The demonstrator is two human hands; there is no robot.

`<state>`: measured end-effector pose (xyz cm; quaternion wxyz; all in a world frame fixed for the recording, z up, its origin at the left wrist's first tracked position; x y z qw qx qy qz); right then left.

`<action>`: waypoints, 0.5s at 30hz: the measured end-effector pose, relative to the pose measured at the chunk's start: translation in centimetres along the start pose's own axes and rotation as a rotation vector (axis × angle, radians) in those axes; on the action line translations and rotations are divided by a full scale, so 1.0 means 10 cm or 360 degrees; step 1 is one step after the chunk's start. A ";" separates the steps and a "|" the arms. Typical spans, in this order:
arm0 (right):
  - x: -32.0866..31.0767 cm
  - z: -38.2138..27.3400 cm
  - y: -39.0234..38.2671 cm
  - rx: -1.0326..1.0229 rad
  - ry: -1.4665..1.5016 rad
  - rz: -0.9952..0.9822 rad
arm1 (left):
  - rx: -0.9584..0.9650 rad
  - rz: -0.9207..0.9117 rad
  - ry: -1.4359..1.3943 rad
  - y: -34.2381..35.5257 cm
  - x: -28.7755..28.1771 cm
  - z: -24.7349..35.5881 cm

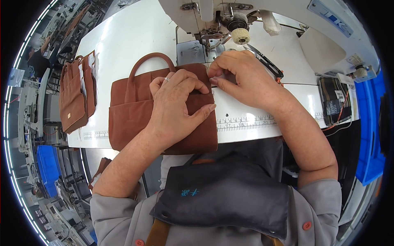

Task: Use a sewing machine to stitch the edges and reinforce parts of a leather bag.

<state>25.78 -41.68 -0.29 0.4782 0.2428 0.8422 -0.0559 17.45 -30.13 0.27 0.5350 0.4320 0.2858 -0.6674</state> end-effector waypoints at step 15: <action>0.13 -0.29 -0.07 -0.0502 0.0076 -0.0166 | -0.0002 -0.0104 0.0444 -0.71 0.27 0.53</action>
Point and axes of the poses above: each hand's wrist, its own y-axis towards the middle knuckle, its own x-axis out of the palm, z = x × y, the point moved 9 cm from there along y, towards the middle knuckle, and after that the axes turned 13 degrees about -z, right-handed, at the moved point
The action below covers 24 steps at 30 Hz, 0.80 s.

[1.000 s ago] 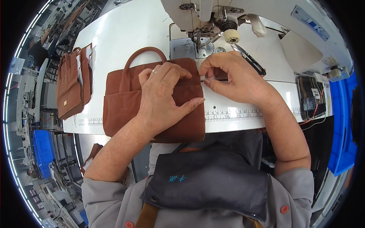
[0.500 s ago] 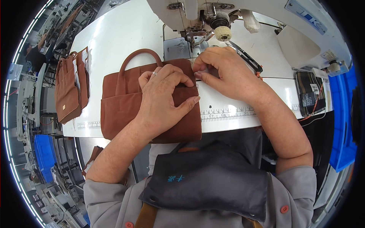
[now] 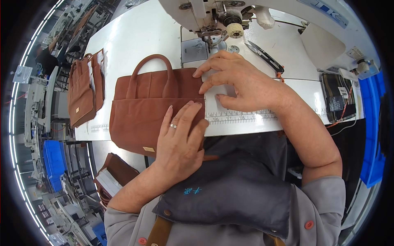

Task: Use a sewing machine to stitch the edges and reinforce parts of a leather bag.

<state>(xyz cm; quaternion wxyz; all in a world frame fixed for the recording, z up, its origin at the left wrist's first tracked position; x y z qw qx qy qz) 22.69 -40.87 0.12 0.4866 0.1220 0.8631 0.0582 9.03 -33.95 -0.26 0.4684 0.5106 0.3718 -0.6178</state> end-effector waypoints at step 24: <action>-0.72 -1.10 0.32 -0.0431 0.0393 0.0866 | -0.0118 0.0414 -0.1800 -0.39 -1.71 -0.90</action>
Point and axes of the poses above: each hand's wrist, its own y-axis towards the middle knuckle, its own x-axis out of the palm, z = x × y, the point moved 9 cm from there along y, towards the middle knuckle, and after that the axes turned 13 degrees about -z, right-handed, at the moved point
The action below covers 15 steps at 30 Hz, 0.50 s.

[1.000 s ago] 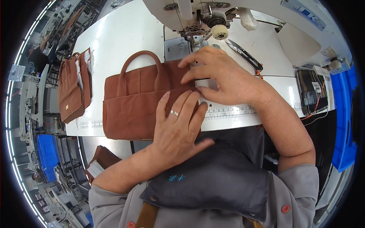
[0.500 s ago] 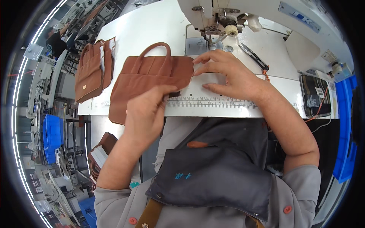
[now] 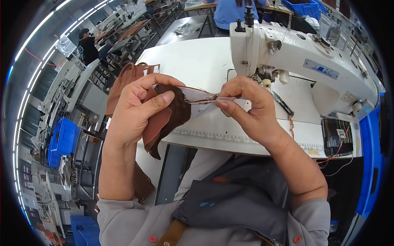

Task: Use a sewing machine to stitch the edges and reinforce parts of a leather bag.

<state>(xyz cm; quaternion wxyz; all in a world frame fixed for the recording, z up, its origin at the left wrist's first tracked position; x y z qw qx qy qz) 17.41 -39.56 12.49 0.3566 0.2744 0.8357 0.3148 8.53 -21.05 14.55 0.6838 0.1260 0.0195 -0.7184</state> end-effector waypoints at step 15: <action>-0.05 -0.03 0.10 0.0156 0.0256 0.0096 | 0.0024 0.0006 -0.0160 0.00 -0.07 0.05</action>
Point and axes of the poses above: each hand's wrist, its own y-axis towards the middle knuckle, its own x-axis out of the palm, z = x × y, the point moved 9 cm from there along y, towards the middle knuckle, and after that the axes turned 13 degrees about -z, right-handed, at the moved point
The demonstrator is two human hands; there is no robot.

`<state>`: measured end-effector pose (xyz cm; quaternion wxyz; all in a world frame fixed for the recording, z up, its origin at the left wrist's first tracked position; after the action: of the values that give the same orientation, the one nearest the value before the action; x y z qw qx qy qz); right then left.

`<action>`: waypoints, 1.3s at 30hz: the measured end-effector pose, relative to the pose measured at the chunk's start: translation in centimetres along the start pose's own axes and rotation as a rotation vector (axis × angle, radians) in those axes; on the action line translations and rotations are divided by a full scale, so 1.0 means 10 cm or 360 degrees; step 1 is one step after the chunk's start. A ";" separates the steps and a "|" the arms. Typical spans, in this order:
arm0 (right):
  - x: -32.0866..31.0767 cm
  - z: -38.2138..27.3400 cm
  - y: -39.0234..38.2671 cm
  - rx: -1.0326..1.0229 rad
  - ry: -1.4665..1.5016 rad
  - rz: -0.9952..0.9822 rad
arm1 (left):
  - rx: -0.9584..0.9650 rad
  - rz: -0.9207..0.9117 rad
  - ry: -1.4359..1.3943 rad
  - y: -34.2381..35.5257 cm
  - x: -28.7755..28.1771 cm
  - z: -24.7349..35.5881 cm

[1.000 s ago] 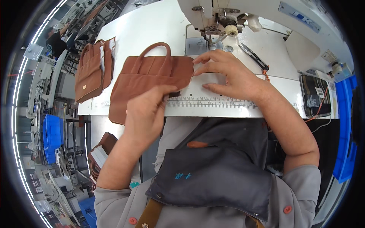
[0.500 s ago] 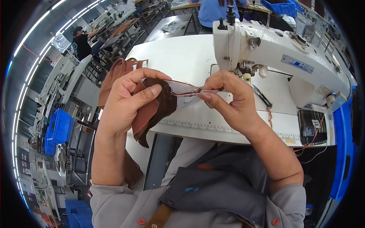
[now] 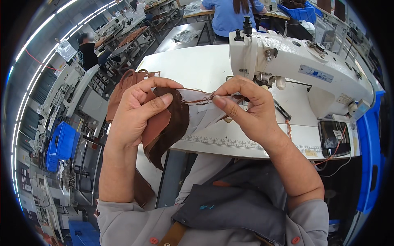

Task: Use a sewing machine to stitch the edges and reinforce parts of a leather bag.

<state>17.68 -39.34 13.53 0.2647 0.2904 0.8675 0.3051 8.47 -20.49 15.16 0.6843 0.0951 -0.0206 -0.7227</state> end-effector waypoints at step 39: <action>-0.24 0.97 -0.79 0.0237 -0.1396 -0.0823 | 0.0216 -0.0566 0.1679 0.70 1.07 -1.61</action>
<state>22.83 -42.41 2.26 0.6490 0.1853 0.7377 0.0165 17.57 -29.93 -0.69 0.4617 0.4895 0.2943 -0.6786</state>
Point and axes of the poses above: each hand's wrist, its own y-axis towards the middle knuckle, its own x-axis out of the palm, z = x × y, the point moved 9 cm from there along y, towards the middle knuckle, and after that the axes turned 13 degrees about -z, right-handed, at the moved point
